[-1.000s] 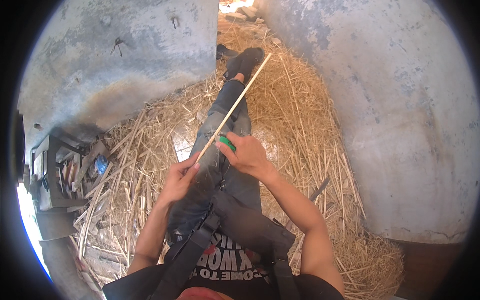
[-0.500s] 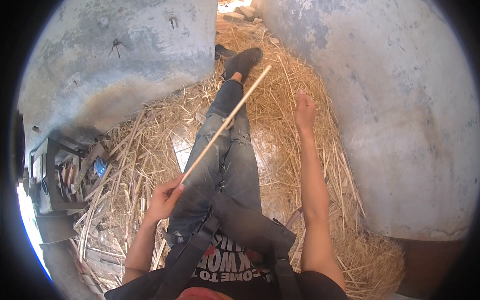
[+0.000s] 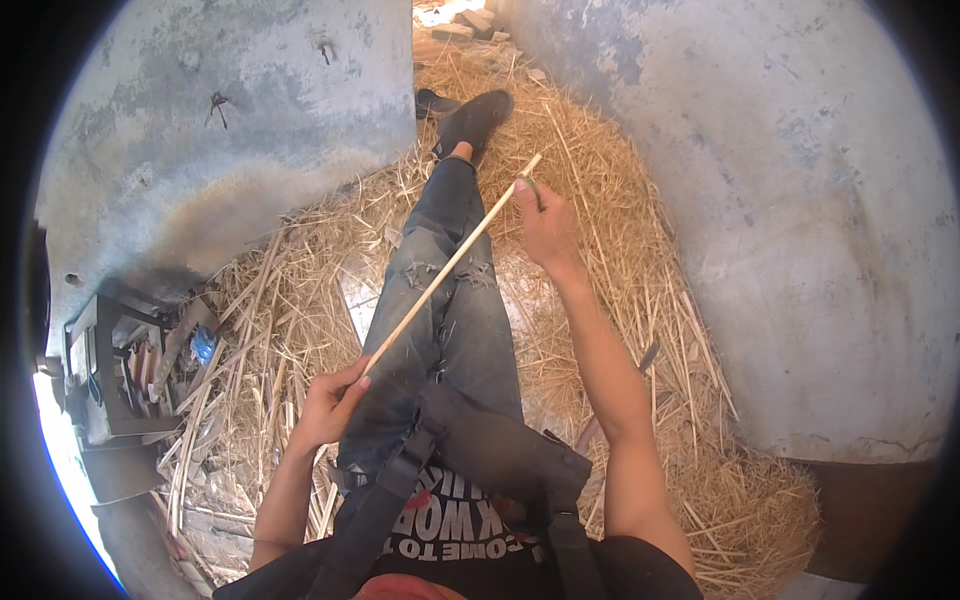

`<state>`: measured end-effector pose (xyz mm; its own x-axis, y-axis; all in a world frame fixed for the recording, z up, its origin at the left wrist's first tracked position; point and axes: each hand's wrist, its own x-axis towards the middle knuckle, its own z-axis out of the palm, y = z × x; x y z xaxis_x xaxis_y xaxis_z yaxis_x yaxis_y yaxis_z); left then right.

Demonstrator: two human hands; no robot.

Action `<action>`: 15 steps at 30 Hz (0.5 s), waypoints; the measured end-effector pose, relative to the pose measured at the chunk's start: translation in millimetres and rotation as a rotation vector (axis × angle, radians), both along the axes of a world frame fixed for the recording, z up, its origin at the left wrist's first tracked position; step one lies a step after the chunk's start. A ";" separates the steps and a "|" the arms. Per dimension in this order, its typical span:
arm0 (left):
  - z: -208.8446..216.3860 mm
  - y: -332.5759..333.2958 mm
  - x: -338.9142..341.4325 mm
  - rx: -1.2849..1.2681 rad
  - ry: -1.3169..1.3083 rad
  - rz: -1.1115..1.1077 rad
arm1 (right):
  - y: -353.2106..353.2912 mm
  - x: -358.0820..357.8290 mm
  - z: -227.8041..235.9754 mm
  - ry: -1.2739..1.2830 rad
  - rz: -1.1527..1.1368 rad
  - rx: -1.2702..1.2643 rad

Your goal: The person shaves thin layers off a bamboo strip using a small utility knife and then uses a machete to whittle down the end of another bamboo stick while sitting on the floor.

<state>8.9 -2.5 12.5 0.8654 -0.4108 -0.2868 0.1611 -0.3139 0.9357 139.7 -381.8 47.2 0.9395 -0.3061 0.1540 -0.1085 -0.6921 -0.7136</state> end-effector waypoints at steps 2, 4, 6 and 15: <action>-6.7 3.5 1.1 -0.023 -0.018 -0.016 | -8.8 -0.2 -10.4 -0.007 0.007 -0.014; -13.1 2.7 0.0 -0.056 -0.016 0.004 | 6.6 -8.7 -17.1 -0.057 0.126 -0.017; -15.6 1.1 0.1 -0.099 -0.003 0.048 | 48.7 -32.5 -31.8 -0.159 0.343 -0.008; -32.9 63.3 -16.0 -0.070 0.004 -0.038 | -118.2 40.9 -24.1 -0.200 -0.385 -0.004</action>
